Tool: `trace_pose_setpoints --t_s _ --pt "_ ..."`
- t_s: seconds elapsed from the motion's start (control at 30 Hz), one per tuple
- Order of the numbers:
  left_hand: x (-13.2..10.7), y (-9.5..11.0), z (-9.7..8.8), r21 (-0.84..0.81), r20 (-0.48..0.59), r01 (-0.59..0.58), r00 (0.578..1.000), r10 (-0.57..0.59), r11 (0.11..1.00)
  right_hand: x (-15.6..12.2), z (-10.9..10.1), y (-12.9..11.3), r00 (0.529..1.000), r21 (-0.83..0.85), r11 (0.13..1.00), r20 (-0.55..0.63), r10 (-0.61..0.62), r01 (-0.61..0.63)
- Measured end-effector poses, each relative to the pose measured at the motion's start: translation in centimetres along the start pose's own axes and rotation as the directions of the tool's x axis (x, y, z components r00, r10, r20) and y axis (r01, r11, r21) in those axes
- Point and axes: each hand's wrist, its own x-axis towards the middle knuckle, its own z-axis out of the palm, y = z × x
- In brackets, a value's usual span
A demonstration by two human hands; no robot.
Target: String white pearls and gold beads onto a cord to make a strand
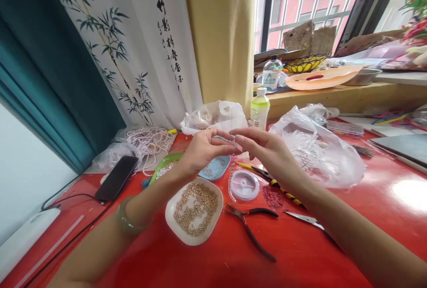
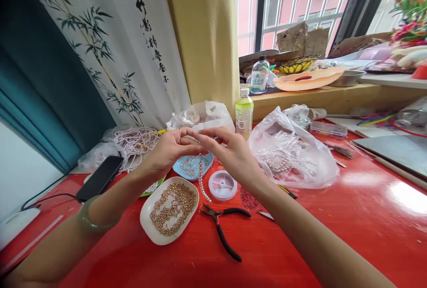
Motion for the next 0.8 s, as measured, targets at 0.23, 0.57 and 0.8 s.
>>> trace_pose_setpoints --t_s 0.23,0.57,0.8 --pt "0.2 0.7 2.2 -0.010 0.060 0.018 0.998 -0.017 1.000 -0.1 -2.2 -1.8 0.996 0.099 0.995 0.088 -0.012 0.003" --pt "0.4 0.9 3.6 -0.022 0.123 0.032 0.992 -0.030 0.999 -0.6 -3.1 -2.8 1.000 0.450 0.893 0.000 0.000 0.000" --pt "0.1 1.6 4.7 -0.108 0.173 0.094 0.982 -0.074 0.990 -0.2 -3.3 -1.8 0.998 0.612 0.791 -0.049 0.042 -0.003"
